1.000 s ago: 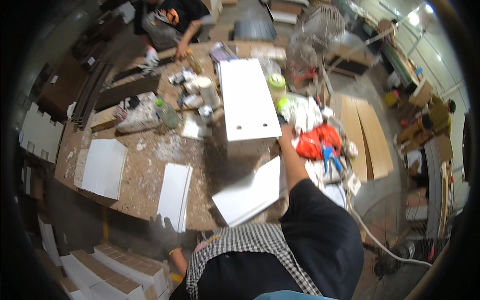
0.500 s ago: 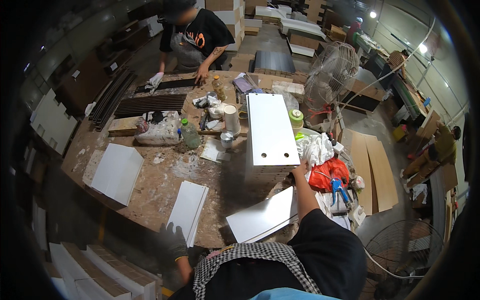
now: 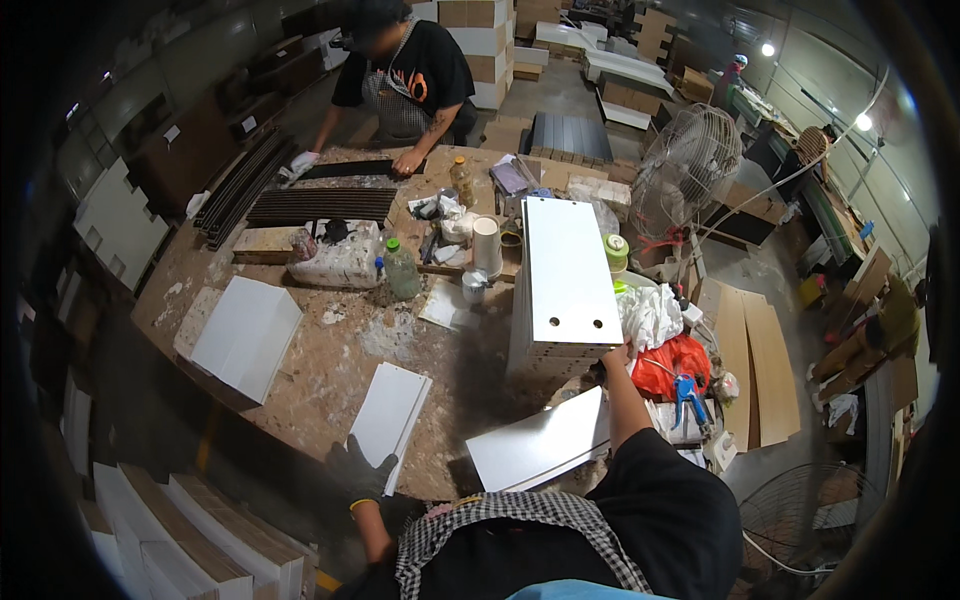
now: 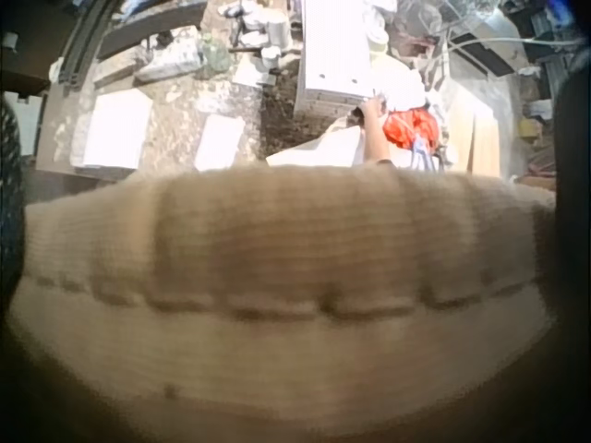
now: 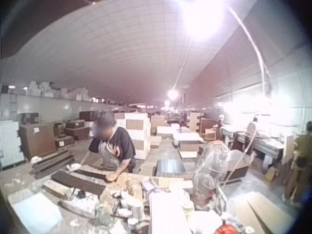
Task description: The person wipes the surfaces of white rectangular panels with a cloth, turning them over to clean multiple sides. The person handles the panels one at a time, places them on a workbench, and occasionally stacks them after wiping.
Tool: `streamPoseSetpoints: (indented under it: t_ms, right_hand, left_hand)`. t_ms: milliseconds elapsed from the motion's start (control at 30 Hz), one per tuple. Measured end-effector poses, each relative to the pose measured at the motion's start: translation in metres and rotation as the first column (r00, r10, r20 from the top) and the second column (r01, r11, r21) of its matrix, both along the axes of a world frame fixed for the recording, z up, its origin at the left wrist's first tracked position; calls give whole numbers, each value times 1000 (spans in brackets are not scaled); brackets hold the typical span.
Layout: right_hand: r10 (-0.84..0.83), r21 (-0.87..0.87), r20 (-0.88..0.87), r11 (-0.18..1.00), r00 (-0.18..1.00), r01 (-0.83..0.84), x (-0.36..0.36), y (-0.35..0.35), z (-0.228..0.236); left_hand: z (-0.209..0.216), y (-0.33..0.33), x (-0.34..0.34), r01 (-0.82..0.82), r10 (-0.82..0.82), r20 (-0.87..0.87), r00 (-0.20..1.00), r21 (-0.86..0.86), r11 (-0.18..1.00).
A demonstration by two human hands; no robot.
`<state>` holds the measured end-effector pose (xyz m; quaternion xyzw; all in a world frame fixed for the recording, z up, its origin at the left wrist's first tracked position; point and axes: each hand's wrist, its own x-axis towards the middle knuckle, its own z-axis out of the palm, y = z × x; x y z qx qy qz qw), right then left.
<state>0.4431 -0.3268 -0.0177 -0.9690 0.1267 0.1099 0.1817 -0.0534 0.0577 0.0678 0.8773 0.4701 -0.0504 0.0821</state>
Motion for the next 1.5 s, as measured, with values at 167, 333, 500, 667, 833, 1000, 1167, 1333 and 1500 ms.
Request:
streamPoseSetpoints:
  t_ms: [167, 333, 500, 667, 833, 1000, 1167, 1333, 1500]
  right_hand:
    - [128, -5, -40, 992, 991, -129, 24, -8, -27]
    - [393, 18, 0, 919, 920, -393, 55, -72, -69]
    - [470, -27, 405, 864, 784, -503, -5, -84, -55]
    - [519, 74, 343, 816, 783, -574, -38, -80, -7]
    - [613, -42, 413, 751, 673, -659, -56, -85, 1]
    - [673, -247, 267, 739, 690, -626, -60, -73, 14]
    - [460, -245, 254, 882, 851, -404, -32, -50, 11]
    - [474, -189, 299, 880, 828, -435, -25, -50, 2]
    - [540, -278, 234, 834, 808, -477, -37, -48, 9]
  left_hand:
    - [19, -6, -21, 152, -152, -35, 988, -9, 988]
    - [-8, -6, -13, 151, -149, 32, 988, -69, 986]
    - [13, -9, -13, 98, -96, -64, 993, 29, 995]
    - [33, -7, -18, 230, -222, 199, 954, -15, 973]
    - [40, -4, -17, 672, -547, 562, 620, -22, 740]
    - [91, -31, 10, 811, -678, 496, 542, -96, 578]
    - [115, -68, 45, 858, -784, 369, 500, -85, 507]
    - [100, -98, 80, 903, -840, 347, 417, -50, 427]
    - [83, -122, 94, 910, -868, 281, 409, -56, 410]
